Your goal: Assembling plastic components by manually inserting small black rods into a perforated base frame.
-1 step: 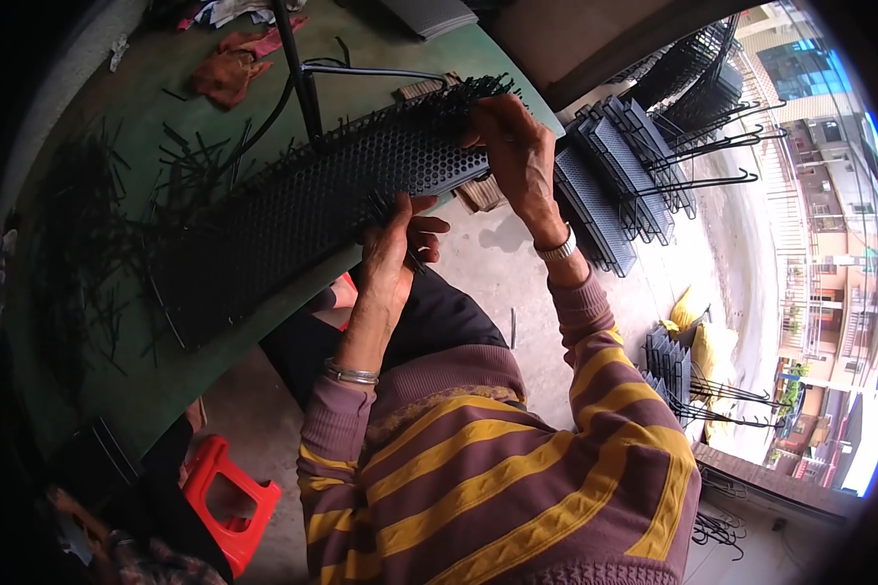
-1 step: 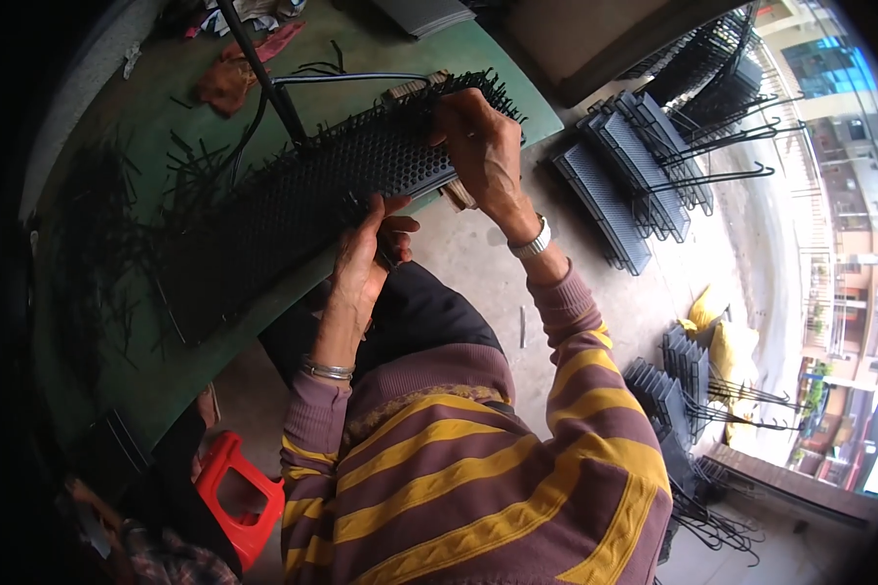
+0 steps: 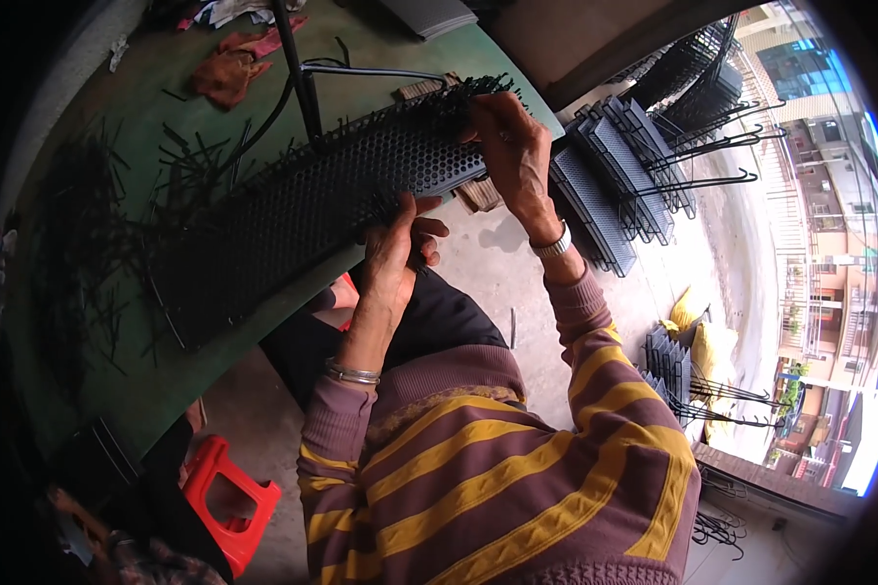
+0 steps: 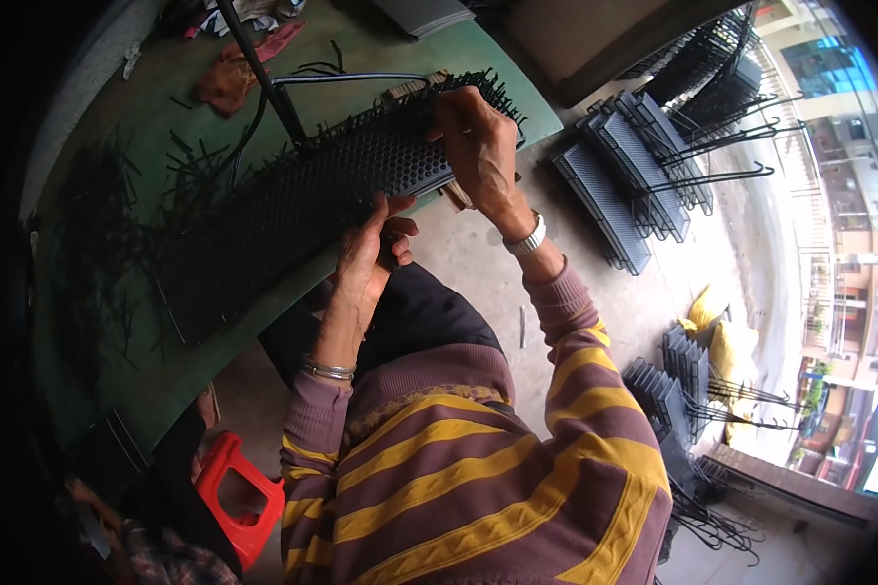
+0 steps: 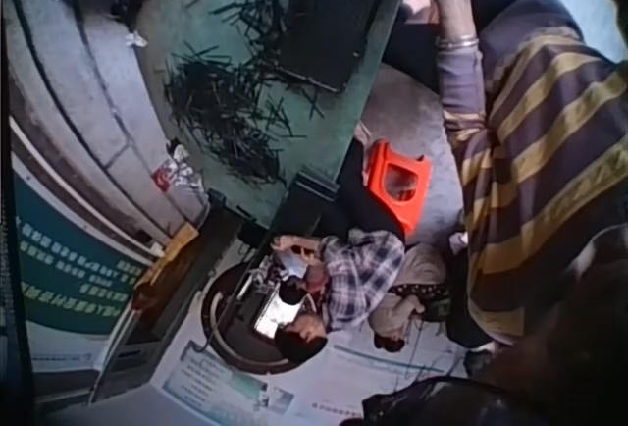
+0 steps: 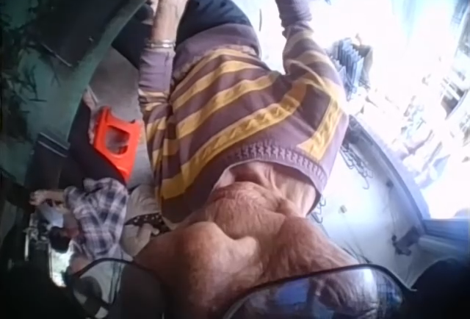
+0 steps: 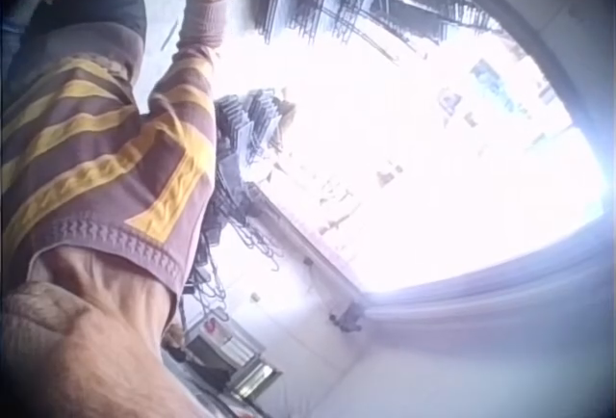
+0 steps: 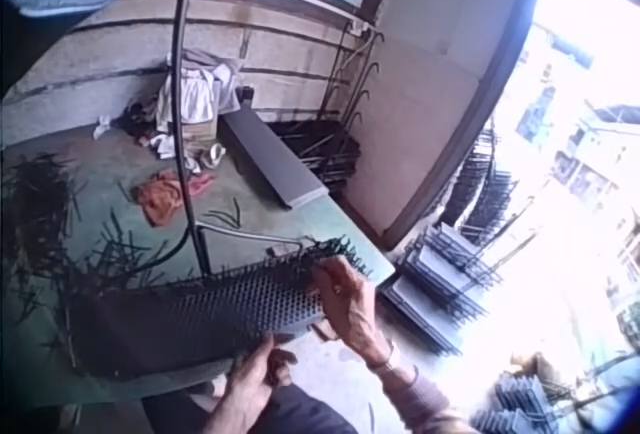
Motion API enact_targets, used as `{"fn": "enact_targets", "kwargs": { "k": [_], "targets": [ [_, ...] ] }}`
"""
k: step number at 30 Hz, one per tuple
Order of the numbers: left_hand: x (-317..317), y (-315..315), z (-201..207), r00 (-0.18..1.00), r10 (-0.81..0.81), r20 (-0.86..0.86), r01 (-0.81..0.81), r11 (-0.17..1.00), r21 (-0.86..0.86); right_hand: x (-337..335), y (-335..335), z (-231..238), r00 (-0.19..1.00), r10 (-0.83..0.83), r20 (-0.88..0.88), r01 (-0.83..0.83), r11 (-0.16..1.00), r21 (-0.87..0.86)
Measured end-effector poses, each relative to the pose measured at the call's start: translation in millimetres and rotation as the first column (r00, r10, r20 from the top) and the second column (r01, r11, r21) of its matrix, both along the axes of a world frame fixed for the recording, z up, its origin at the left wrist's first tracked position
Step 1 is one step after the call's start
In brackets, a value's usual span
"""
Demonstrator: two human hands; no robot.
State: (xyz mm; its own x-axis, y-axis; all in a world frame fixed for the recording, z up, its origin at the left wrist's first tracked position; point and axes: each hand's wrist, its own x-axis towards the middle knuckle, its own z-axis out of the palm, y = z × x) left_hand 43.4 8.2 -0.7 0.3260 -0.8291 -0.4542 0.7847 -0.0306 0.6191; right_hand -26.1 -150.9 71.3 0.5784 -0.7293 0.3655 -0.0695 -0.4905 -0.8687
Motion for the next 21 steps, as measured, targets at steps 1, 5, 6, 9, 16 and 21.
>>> {"fn": "enact_targets", "kwargs": {
  "k": [1, 5, 6, 9, 16, 21],
  "targets": [
    [-0.2, -1.5, -0.1, 0.998, -0.048, -0.045, 0.048, 0.999, -0.010, 4.4, 0.6, -1.3, 1.000, -0.026, 0.008, 0.026, 0.997, -0.077],
    [-8.2, -3.8, 0.5, 0.990, -0.056, -0.131, 0.058, 0.998, 0.017, 19.8, -4.3, -12.1, 0.998, -0.055, 0.029, 0.060, 0.976, -0.212],
    [-9.4, -4.1, 0.3, 0.988, -0.037, -0.150, 0.043, 0.998, 0.036, 22.2, -6.4, -15.8, 0.997, -0.065, 0.029, 0.070, 0.968, -0.240],
    [-11.3, -4.9, -5.7, 0.987, -0.020, -0.162, 0.023, 1.000, 0.020, 26.7, -12.0, -24.2, 0.997, -0.071, 0.004, 0.070, 0.963, -0.261],
    [-12.0, -3.8, -5.6, 0.982, 0.011, -0.189, -0.010, 1.000, 0.008, 28.8, -16.8, -29.5, 0.998, -0.063, -0.021, 0.053, 0.945, -0.323],
    [-13.7, -4.4, -13.1, 0.974, 0.063, -0.216, -0.074, 0.996, -0.044, 28.3, -22.2, -31.1, 0.986, -0.093, -0.138, 0.028, 0.911, -0.411]
  ]
}}
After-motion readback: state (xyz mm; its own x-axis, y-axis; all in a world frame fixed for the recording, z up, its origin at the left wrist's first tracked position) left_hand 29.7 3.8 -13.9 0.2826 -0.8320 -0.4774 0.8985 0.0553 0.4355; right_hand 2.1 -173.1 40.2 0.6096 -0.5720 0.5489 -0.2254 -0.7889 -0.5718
